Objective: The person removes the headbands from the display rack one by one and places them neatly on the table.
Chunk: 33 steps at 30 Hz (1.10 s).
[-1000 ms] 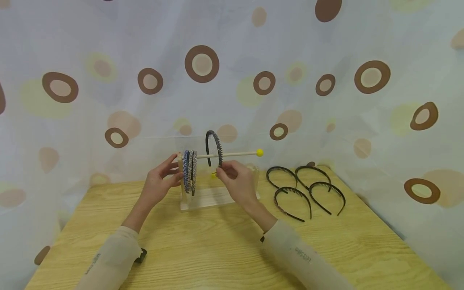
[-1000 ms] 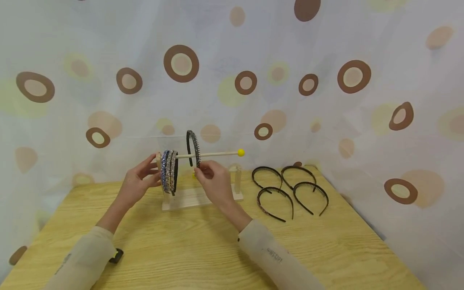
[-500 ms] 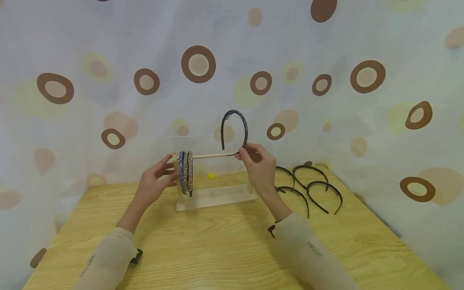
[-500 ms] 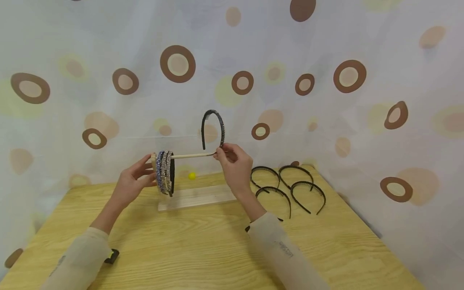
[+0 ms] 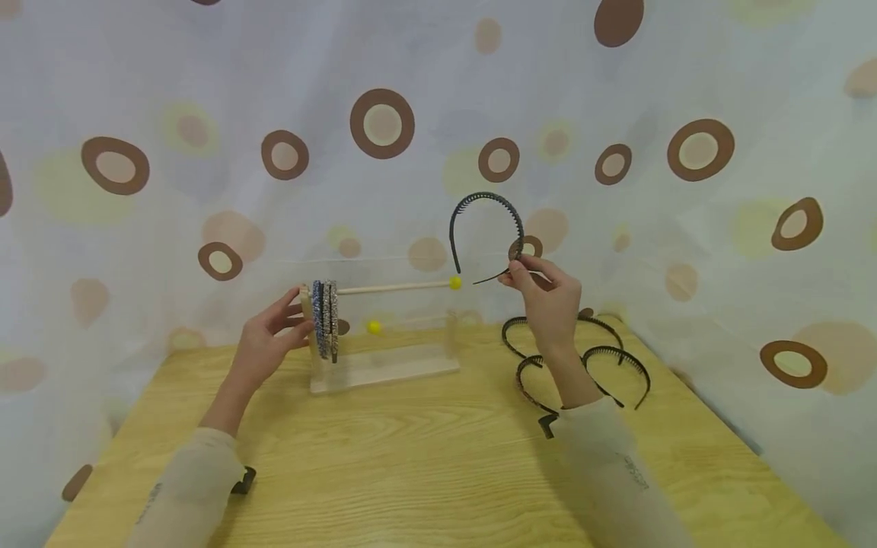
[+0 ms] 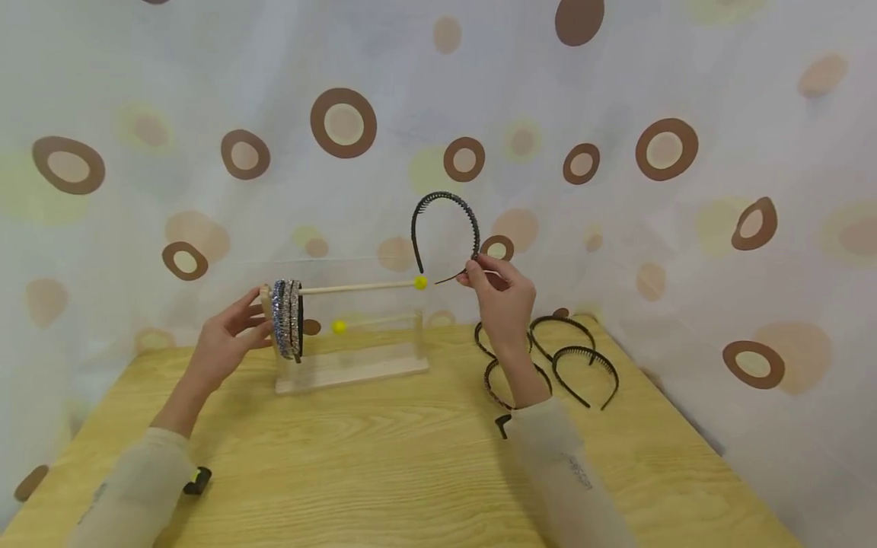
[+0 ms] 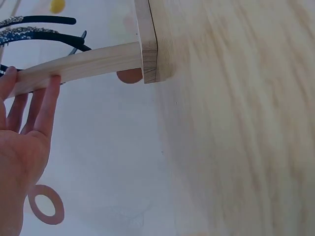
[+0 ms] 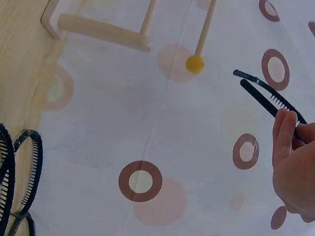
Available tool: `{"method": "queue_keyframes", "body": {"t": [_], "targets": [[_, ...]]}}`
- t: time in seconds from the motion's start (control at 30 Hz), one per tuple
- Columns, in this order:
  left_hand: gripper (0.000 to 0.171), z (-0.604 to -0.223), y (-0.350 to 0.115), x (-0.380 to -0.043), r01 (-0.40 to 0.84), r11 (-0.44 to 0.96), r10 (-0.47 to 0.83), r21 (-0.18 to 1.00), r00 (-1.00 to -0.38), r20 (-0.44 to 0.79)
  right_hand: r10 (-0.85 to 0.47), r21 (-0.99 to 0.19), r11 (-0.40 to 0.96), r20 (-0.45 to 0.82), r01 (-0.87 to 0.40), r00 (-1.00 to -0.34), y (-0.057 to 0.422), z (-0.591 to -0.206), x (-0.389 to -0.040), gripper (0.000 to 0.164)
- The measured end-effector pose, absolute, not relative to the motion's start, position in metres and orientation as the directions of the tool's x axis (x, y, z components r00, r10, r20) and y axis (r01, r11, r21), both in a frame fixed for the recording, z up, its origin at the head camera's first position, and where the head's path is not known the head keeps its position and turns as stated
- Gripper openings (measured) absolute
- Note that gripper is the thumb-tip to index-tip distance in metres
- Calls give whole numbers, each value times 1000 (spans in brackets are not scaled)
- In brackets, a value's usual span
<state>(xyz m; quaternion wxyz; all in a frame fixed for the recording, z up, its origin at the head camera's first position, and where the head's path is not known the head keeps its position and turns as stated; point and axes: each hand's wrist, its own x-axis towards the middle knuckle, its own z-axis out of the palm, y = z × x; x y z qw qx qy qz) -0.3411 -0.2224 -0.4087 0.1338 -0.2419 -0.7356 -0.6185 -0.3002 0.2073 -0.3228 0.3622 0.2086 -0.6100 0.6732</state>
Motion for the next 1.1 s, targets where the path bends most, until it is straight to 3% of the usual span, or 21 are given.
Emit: {"method": "queue_keyframes", "body": {"t": [0.17, 0.4, 0.63, 0.87, 1.1], "targets": [[71, -404, -238, -342, 496, 131, 153, 859, -866, 476, 236, -759, -44, 624, -649, -745, 227, -324, -305, 26], [70, -402, -258, -341, 486, 144, 136, 862, -873, 469, 176, -911, -68, 391, -407, -903, 237, -337, -315, 34], [68, -407, -263, -344, 508, 141, 148, 850, -859, 490, 151, -959, 124, 272, -255, -950, 252, -364, -329, 38], [66, -410, -264, -346, 524, 134, 153, 841, -849, 505, 83, -912, 389, 171, -126, -982, 264, -378, -358, 37], [67, -410, -268, -347, 516, 135, 165, 846, -853, 494, 67, -885, 465, 32, 3, -997, 268, -394, -381, 34]]}}
